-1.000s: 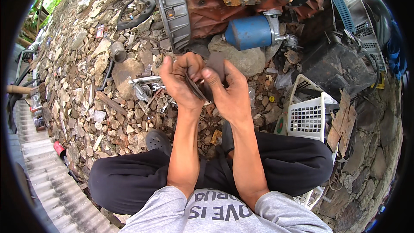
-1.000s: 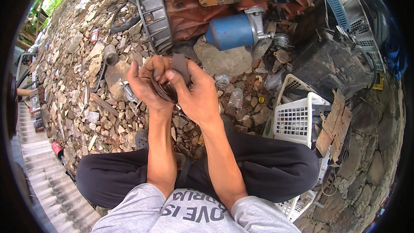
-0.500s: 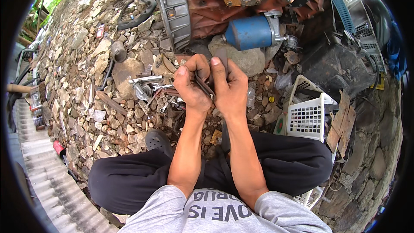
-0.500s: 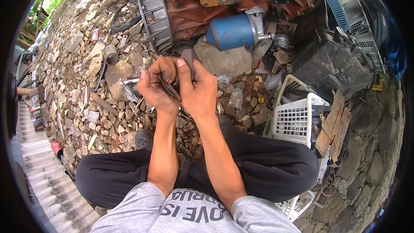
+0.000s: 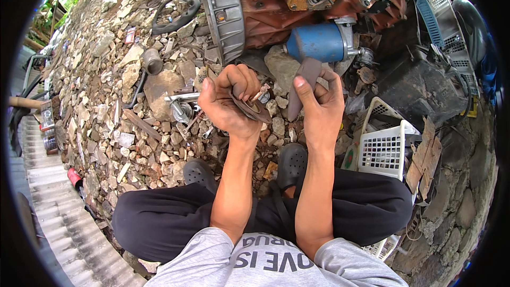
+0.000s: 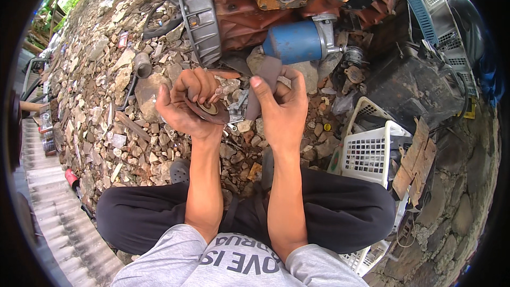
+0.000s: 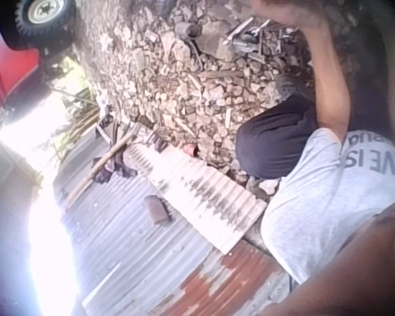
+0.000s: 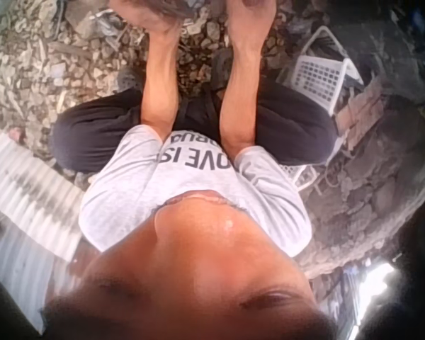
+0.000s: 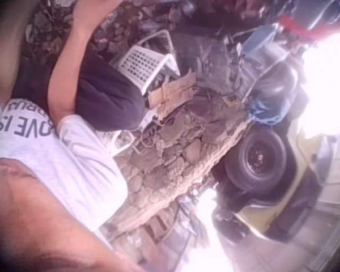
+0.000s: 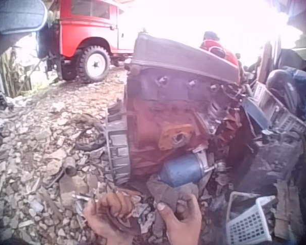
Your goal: The person sits on the ground and cleans a small cylindrical mechanical part using a cloth. They wipe the exterior and interior surfaces repeatedly, turning the part over to access different areas.
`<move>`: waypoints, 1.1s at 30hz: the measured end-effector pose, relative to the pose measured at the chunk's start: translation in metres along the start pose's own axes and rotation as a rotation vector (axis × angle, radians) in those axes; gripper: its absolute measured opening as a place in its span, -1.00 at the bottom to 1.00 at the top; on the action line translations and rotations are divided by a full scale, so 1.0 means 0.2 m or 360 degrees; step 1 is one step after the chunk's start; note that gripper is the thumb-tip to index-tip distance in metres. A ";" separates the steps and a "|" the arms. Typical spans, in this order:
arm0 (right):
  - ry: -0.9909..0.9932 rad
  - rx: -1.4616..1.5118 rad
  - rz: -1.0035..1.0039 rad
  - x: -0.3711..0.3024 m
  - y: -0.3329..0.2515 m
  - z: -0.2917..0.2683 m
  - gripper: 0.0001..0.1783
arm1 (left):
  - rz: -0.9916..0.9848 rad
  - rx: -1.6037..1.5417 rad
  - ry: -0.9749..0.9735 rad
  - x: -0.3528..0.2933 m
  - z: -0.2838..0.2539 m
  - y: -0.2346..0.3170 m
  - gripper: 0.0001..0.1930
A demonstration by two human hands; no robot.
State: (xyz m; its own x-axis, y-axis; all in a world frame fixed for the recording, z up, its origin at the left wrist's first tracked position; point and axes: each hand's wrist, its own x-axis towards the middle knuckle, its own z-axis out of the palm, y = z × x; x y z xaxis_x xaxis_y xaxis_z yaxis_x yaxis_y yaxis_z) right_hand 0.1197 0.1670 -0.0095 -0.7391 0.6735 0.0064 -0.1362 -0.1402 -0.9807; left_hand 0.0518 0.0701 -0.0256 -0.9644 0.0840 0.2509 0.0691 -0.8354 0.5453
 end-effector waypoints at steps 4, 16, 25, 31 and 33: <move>-0.0222 -0.0218 -0.0135 -0.02 0.01 -0.02 -0.81 | -0.0088 -0.0071 0.0088 0.00 0.03 0.04 -0.45; -0.0699 -0.0466 -0.0618 -0.05 0.03 0.03 -0.72 | -0.0308 0.0351 0.0335 0.05 0.01 0.10 -0.43; -0.0717 -0.0948 -0.0898 -0.07 0.14 0.10 -0.35 | -0.0469 0.0468 0.0563 0.09 -0.08 0.10 -0.48; -0.0862 -0.1047 -0.0628 -0.11 0.21 0.16 -0.41 | -0.0376 0.0674 0.0582 0.16 -0.32 0.06 -0.51; -0.0882 -0.1027 -0.0482 -0.09 0.21 0.17 -0.40 | -0.0482 0.0578 0.0734 0.14 -0.26 0.04 -0.52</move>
State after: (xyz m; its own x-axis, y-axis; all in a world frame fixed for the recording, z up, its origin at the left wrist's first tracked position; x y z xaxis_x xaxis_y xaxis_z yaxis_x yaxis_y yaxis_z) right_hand 0.1056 0.1241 -0.0446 -0.9664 0.1460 0.2116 -0.1033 0.5331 -0.8397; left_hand 0.0115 0.0375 -0.0550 -0.9597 -0.0223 -0.2800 -0.2182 -0.5683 0.7934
